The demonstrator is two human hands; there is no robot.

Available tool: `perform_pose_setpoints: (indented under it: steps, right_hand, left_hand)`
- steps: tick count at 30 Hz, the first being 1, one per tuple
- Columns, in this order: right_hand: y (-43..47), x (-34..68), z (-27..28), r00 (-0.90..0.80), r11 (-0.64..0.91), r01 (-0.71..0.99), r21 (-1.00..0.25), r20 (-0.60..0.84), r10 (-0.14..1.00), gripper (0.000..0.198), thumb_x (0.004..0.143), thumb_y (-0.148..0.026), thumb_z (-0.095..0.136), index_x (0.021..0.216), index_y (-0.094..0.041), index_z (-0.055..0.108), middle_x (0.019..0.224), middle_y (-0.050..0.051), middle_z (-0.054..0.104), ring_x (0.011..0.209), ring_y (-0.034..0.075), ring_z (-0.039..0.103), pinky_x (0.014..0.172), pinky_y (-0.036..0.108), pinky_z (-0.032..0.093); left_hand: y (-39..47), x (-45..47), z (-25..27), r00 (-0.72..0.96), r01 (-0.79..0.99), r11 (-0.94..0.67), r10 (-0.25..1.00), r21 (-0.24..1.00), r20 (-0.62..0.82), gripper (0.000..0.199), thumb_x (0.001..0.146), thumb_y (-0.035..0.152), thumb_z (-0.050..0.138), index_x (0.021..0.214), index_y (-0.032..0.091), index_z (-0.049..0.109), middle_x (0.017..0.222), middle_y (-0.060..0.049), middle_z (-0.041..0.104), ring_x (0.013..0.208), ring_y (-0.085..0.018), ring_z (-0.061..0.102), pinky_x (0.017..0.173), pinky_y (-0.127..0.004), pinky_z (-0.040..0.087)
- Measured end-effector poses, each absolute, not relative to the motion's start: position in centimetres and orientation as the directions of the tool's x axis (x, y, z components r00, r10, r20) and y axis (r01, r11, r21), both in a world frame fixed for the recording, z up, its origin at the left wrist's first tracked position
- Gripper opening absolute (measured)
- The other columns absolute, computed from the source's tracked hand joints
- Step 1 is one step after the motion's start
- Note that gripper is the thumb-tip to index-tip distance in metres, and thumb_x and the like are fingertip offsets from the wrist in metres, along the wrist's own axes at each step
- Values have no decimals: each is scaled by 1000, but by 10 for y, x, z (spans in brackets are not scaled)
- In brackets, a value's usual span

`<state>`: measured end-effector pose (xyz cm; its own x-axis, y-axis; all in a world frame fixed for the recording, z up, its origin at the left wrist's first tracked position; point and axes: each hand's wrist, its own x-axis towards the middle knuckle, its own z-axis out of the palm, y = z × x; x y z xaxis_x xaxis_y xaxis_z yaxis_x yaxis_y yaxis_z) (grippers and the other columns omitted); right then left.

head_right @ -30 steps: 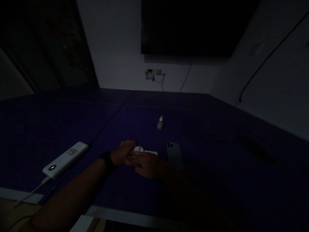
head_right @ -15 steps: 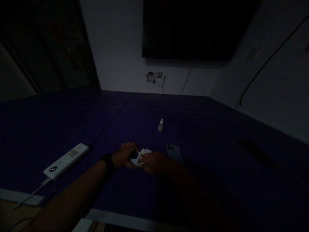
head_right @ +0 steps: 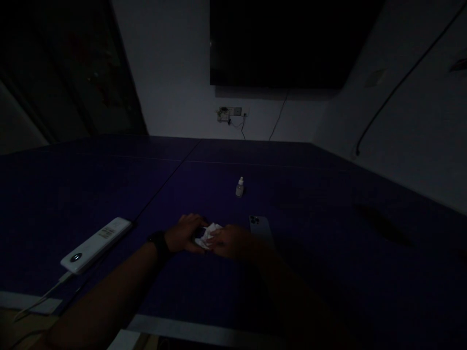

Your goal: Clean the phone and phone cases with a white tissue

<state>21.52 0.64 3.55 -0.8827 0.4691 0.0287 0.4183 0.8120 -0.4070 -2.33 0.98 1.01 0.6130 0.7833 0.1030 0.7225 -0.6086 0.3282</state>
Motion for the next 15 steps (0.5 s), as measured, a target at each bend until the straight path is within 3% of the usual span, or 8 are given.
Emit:
perform_pose_setpoints:
  steps: [4, 11, 15]
  right_hand:
    - [4, 235, 39, -842, 766, 496, -409, -12, 539, 29, 92, -18, 55, 109, -26, 77, 124, 4, 71, 120, 21, 65, 103, 35, 49]
    - [-3, 201, 25, -892, 777, 315, -544, 109, 438, 42, 86, -11, 58, 124, -24, 71, 137, 4, 64, 138, 21, 47, 116, 38, 38]
    - [2, 209, 26, -876, 774, 375, -511, 77, 475, 36, 88, -16, 59, 120, -23, 73, 133, 4, 66, 133, 20, 54, 112, 33, 43]
  left_hand:
    - [9, -23, 10, 617, 711, -618, 777, 337, 124, 67, 69, 63, 80, 118, 24, 56, 119, -8, 62, 109, -31, 55, 87, -38, 36]
    - [13, -22, 5, 605, 720, -610, 785, 330, 132, 72, 65, 66, 81, 115, 21, 55, 117, -8, 62, 106, -31, 55, 87, -39, 37]
    - [12, -24, 5, 616, 711, -621, 776, 330, 134, 70, 66, 67, 80, 115, 22, 56, 119, -8, 61, 108, -31, 55, 87, -39, 36]
